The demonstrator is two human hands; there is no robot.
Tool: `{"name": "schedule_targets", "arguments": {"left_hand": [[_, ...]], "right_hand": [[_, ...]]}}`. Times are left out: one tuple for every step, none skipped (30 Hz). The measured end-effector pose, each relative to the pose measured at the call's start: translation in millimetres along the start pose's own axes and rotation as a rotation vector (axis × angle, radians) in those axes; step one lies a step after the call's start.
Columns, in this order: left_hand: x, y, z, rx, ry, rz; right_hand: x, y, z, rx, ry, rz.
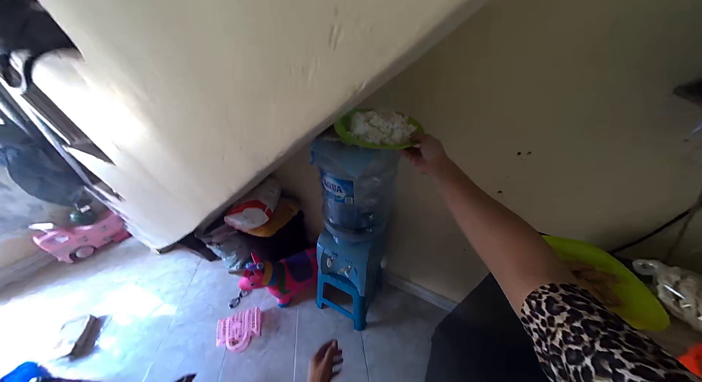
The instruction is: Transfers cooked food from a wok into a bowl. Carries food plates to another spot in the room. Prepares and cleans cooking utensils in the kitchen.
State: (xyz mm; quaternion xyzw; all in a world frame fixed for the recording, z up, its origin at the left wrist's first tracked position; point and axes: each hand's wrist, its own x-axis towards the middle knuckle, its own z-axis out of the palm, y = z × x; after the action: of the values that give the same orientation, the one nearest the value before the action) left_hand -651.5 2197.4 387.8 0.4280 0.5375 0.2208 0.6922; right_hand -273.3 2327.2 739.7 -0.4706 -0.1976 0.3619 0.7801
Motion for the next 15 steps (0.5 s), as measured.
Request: {"name": "schedule_targets", "arguments": {"left_hand": [[6.8,12.7,8.4,0.009,-0.025,0.014],[12.3,26.9,16.2,0.017,-0.046,0.022],[17.8,42.7,22.4,0.021,-0.067,0.025],[25.3,59.3,27.3,0.027,-0.083,0.034],[34.8,72.9,32.5,0.03,-0.096,0.043],[44.7,82.4,39.0,0.033,-0.104,0.044],[54.6,90.1,46.1,0.032,-0.108,0.037],[65.0,96.1,53.1,0.031,-0.108,0.026],[75.2,99.8,59.0,0.033,-0.109,0.014],[83.0,101.3,63.7,0.036,-0.11,0.001],[87.7,99.0,67.6,0.035,-0.102,-0.011],[88.8,92.0,71.0,0.026,-0.096,-0.034],[87.1,84.4,73.8,0.011,-0.094,-0.062],[85.0,82.0,74.4,-0.004,-0.088,-0.078],[83.0,82.7,72.9,-0.015,-0.076,-0.083]], "right_hand": [[-3.1,-0.5,-0.2,-0.022,0.006,-0.016],[-5.8,-0.8,-2.2,-0.047,0.0,-0.03],[-9.1,-1.5,-5.1,-0.069,-0.007,-0.042],[-12.4,-3.8,-7.4,-0.077,-0.009,-0.05],[-14.7,-7.6,-8.6,-0.086,-0.003,-0.058],[-16.7,-11.6,-11.9,-0.09,0.005,-0.062],[-17.9,-15.9,-16.0,-0.1,0.01,-0.068],[-17.4,-21.0,-19.3,-0.115,0.011,-0.075],[-16.4,-26.2,-21.4,-0.126,0.016,-0.08],[-15.5,-30.8,-22.9,-0.135,0.022,-0.08],[-14.9,-34.5,-24.8,-0.147,0.028,-0.079],[-14.5,-36.6,-28.5,-0.165,0.032,-0.077],[-14.0,-37.5,-34.1,-0.188,0.035,-0.076],[-13.2,-39.7,-37.1,-0.205,0.032,-0.077],[-9.7,-43.3,-35.6,-0.209,0.026,-0.085]]}}
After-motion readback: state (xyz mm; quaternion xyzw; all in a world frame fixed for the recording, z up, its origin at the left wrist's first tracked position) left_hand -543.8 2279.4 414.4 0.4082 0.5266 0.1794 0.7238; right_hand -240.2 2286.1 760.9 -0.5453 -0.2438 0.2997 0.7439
